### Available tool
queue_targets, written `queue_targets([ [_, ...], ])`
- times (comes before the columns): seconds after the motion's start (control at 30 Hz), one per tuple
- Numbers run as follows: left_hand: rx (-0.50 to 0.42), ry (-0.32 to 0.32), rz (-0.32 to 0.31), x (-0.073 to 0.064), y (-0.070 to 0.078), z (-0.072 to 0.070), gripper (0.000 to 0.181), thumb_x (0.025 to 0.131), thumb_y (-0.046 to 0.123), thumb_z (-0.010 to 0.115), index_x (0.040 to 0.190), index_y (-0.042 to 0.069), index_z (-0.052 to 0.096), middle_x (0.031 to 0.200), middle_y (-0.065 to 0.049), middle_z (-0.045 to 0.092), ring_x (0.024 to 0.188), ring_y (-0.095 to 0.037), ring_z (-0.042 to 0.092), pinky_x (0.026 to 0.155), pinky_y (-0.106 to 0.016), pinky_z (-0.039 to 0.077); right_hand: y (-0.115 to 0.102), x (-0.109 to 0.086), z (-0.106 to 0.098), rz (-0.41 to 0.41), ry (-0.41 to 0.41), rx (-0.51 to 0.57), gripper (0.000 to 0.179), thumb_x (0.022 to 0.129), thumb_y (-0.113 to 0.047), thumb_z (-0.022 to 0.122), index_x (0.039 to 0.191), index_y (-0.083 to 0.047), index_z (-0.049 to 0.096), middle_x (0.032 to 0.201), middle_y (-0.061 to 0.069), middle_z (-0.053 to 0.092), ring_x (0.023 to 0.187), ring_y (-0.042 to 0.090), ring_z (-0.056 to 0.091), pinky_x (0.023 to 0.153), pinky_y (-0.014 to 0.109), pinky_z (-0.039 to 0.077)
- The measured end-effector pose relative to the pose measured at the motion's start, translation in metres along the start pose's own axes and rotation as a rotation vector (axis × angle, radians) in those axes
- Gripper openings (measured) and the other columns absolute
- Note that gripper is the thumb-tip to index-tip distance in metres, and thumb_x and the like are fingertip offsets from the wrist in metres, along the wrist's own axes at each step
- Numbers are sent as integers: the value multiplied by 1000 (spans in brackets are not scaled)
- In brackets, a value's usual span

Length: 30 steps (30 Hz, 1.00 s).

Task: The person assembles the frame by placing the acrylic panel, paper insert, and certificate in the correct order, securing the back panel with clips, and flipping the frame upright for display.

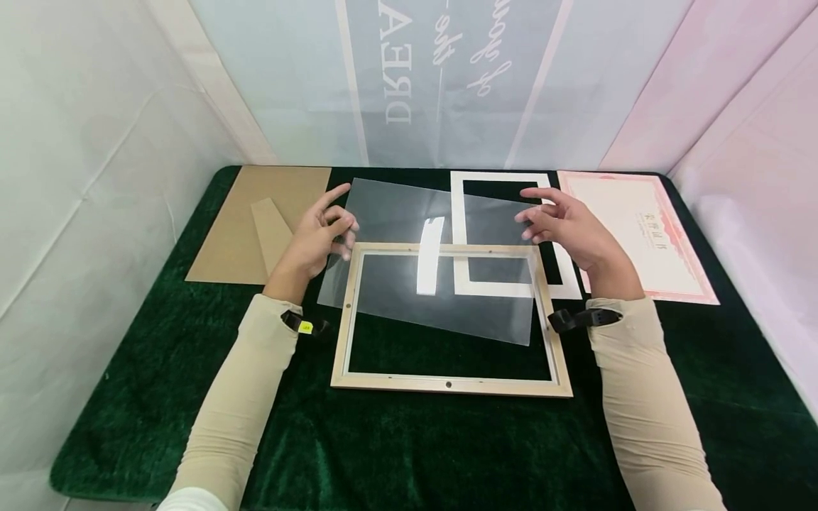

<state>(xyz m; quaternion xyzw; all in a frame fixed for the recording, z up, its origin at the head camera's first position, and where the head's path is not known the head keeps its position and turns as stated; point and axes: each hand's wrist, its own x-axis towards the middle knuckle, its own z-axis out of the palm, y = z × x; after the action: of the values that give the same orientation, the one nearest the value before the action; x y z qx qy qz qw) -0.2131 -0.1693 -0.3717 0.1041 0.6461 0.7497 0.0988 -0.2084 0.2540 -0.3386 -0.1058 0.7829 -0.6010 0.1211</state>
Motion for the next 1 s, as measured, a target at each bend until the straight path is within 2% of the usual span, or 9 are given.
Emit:
queue_targets([
  [0.13, -94, 79, 18, -1, 3, 3, 57, 103, 4, 47, 156, 18, 30, 85, -1, 56, 54, -9, 52, 43, -22, 47, -3, 0, 4, 30, 13, 3, 55, 103, -21, 54, 152, -7, 32, 101, -10, 70, 78, 7, 68, 73, 20, 53],
  [0.3, -147, 159, 26, -2, 6, 6, 56, 104, 4, 45, 156, 19, 30, 83, 0, 55, 53, -10, 50, 42, -21, 46, -4, 0, 8, 77, 24, -28, 62, 102, -19, 55, 155, -9, 25, 101, -11, 67, 82, 6, 69, 75, 21, 54],
  [0.5, -190, 201, 25, -2, 8, 11, 53, 105, 6, 42, 156, 17, 31, 83, 0, 53, 54, -10, 48, 42, -21, 44, -3, 2, 11, 81, 41, -38, 69, 100, -19, 60, 158, -13, 22, 96, -10, 68, 77, 11, 67, 74, 22, 55],
  [0.57, -180, 189, 21, -2, 10, 13, 53, 106, 7, 42, 156, 17, 30, 82, 1, 53, 55, -10, 50, 42, -22, 45, -4, 2, 9, 60, 51, -43, 69, 100, -19, 60, 158, -13, 23, 94, -9, 68, 74, 12, 65, 74, 22, 54],
  [0.77, -136, 93, 12, -3, 13, 12, 59, 102, 3, 40, 157, 22, 28, 72, 0, 57, 52, -14, 57, 44, -27, 52, -4, 0, 4, 15, 76, -55, 65, 100, -14, 58, 157, -12, 25, 88, -12, 67, 67, 9, 61, 71, 21, 52],
  [0.87, -83, 58, -8, -6, 12, 10, 63, 99, 2, 38, 157, 25, 26, 67, -1, 58, 49, -17, 59, 46, -30, 54, -3, -2, 5, 19, 62, -67, 66, 100, -11, 58, 157, -12, 25, 88, -11, 67, 67, 9, 60, 68, 23, 53],
  [1.0, -12, 19, -37, -10, 11, 7, 67, 98, 0, 37, 157, 26, 22, 69, -2, 57, 50, -19, 62, 48, -33, 56, -2, -5, 6, 37, 53, -113, 66, 101, -10, 57, 158, -15, 25, 89, -10, 67, 67, 9, 61, 66, 25, 54],
])
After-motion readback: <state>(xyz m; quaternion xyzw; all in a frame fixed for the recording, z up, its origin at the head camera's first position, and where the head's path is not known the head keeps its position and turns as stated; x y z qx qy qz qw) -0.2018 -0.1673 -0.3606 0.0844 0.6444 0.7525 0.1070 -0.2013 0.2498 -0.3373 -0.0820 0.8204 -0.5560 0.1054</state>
